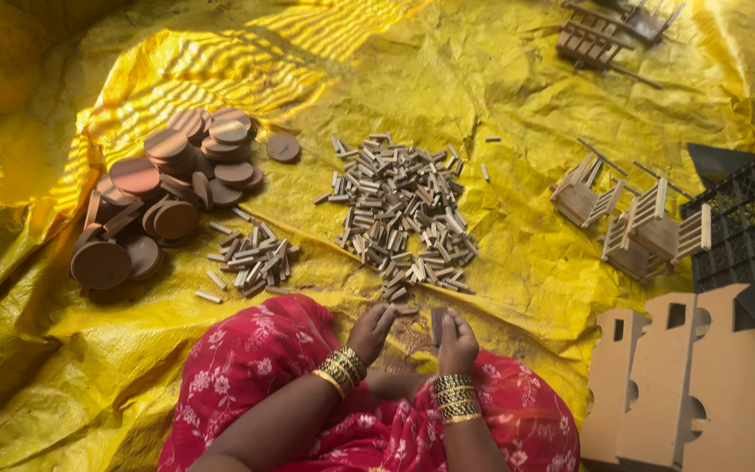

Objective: The person sits on a yellow tarp on the floor and sands small wooden pieces one at a time using a sanding block, rubbing each piece and placing it back on the tarp among piles of wooden dowel pieces and round wooden discs. Cut wooden toy parts and small assembled wooden chairs are visible around the work area.

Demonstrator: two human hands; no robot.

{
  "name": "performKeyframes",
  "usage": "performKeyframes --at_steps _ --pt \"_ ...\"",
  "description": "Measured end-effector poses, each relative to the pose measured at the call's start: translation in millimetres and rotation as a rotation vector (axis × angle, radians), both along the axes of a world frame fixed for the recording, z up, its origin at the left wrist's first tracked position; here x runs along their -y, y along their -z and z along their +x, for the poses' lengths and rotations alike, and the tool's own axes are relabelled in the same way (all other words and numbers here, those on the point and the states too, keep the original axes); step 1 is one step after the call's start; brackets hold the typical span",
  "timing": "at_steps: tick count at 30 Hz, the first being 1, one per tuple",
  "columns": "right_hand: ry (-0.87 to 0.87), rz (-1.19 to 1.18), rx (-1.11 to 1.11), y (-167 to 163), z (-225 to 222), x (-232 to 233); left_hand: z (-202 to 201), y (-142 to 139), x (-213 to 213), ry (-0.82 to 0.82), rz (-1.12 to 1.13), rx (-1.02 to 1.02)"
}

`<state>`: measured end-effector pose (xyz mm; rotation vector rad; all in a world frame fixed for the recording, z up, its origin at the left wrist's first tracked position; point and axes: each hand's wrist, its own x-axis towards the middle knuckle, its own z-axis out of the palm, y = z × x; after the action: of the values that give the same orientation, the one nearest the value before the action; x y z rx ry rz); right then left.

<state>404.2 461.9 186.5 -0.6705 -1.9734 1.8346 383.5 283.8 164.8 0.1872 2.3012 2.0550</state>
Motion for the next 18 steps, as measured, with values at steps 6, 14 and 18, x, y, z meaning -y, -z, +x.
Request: performKeyframes --at_steps 6,14,18 --pt "-0.166 -0.125 -0.020 34 7 21 4 0 -8 0.295 -0.252 -0.418" --pt "-0.090 -0.224 -0.005 46 -4 16 12 -4 -13 0.269 -0.304 0.091" --pt "-0.149 -0.266 -0.034 44 0 21 3 11 -16 0.210 -0.038 -0.113"
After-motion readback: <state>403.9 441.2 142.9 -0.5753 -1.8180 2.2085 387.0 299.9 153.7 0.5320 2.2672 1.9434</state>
